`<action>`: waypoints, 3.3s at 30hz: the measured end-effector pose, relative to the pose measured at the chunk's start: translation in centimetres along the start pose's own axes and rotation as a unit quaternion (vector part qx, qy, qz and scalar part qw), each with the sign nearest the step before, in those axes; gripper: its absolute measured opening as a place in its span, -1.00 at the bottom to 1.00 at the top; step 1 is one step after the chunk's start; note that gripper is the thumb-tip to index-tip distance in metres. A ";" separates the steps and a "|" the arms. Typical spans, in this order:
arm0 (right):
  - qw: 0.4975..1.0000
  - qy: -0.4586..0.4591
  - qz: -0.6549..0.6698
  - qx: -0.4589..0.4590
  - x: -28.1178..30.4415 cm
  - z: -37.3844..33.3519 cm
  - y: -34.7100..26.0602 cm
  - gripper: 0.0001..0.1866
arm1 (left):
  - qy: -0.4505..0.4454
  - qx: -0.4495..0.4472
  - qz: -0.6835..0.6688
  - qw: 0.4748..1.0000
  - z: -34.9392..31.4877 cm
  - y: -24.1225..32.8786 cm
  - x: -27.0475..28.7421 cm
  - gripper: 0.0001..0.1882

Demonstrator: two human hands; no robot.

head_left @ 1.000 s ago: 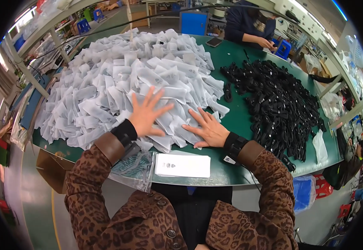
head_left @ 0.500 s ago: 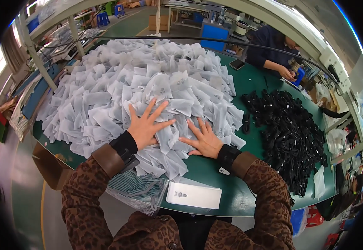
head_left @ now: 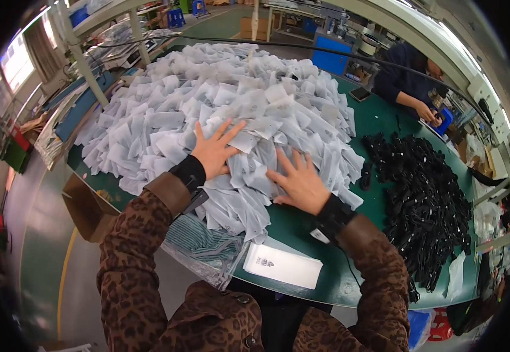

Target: The person packages black cables by hand, picking up a cable from a pile, sliding it into a white plastic sleeve, and placing the packaged item onto a separate stack.

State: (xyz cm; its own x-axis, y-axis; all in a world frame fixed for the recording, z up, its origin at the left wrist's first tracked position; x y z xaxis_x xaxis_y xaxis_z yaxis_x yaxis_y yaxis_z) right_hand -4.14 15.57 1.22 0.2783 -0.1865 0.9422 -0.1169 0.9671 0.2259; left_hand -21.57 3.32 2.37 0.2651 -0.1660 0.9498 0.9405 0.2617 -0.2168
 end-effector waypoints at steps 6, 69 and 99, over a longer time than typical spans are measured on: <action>0.993 0.051 0.040 0.100 1.4 -0.4 -2.9 -0.14 | 0.029 -0.005 0.000 1.000 -0.1 0.3 -0.1 -0.33; 0.863 -0.042 0.104 -0.493 -1.1 -16.4 17.6 -0.63 | 0.060 -0.297 -0.122 0.945 1.3 20.3 4.2 -0.01; 0.865 -0.169 -0.026 -0.472 -8.7 -17.6 30.2 -0.33 | -0.003 -0.352 -0.041 0.935 7.9 20.6 -3.8 -0.13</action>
State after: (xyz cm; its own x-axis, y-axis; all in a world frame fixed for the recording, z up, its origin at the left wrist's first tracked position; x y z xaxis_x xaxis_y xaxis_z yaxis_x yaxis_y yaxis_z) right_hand 6.71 49.42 -4.49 -0.0536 -0.1205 0.9913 0.7623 0.6362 0.1186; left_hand -4.86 16.91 -3.94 0.1863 -0.1527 0.9706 0.8655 -0.4420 -0.2357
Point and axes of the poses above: each hand's wrist, its own z-axis towards the middle knuckle, its own x-axis out of the back of the hand, y = z × x, the point moved 6 cm from there along z, towards the middle knuckle, and after that the axes turned 6 degrees about y, right-handed, at the moved point
